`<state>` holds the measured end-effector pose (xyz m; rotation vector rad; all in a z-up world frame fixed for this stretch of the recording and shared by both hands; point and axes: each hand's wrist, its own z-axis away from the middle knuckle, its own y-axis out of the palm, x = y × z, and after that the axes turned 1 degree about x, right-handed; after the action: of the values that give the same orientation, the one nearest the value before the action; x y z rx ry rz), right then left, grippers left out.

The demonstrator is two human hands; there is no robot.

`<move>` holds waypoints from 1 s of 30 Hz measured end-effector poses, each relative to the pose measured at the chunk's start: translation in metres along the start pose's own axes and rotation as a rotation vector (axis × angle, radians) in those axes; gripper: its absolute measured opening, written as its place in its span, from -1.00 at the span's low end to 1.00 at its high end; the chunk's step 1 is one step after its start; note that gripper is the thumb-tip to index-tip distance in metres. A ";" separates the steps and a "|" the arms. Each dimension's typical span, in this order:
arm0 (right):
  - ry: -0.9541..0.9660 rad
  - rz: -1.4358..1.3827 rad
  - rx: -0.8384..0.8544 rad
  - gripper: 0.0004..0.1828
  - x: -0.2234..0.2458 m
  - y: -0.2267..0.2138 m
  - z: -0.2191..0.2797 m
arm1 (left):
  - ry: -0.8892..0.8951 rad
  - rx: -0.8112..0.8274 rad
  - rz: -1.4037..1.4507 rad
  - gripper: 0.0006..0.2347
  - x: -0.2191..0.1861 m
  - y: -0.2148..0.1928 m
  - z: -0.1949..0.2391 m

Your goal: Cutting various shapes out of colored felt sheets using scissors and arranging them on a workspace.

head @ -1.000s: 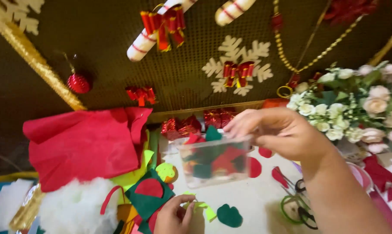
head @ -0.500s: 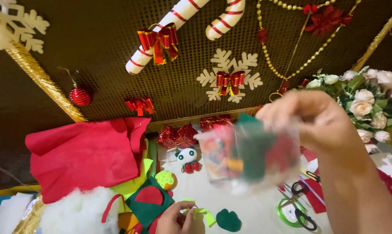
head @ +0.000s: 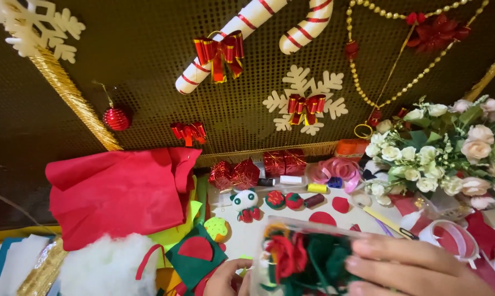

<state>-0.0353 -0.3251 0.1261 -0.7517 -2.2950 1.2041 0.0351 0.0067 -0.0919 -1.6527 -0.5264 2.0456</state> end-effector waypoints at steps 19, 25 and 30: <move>-0.007 0.178 -0.290 -0.91 -0.023 0.307 -0.197 | 0.026 0.005 -0.082 -0.86 0.000 -0.004 -0.001; 0.006 0.246 -0.335 -0.93 0.000 0.297 -0.207 | 0.104 -0.008 -0.054 -0.86 0.006 -0.006 0.000; 0.101 -0.034 -0.328 -0.86 -0.023 0.301 -0.199 | 0.093 -0.088 0.059 -0.85 0.006 -0.004 0.000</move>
<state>0.1798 -0.0776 -0.0253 -0.8607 -2.4379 0.7631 0.0340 0.0136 -0.0946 -1.8254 -0.5492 2.0011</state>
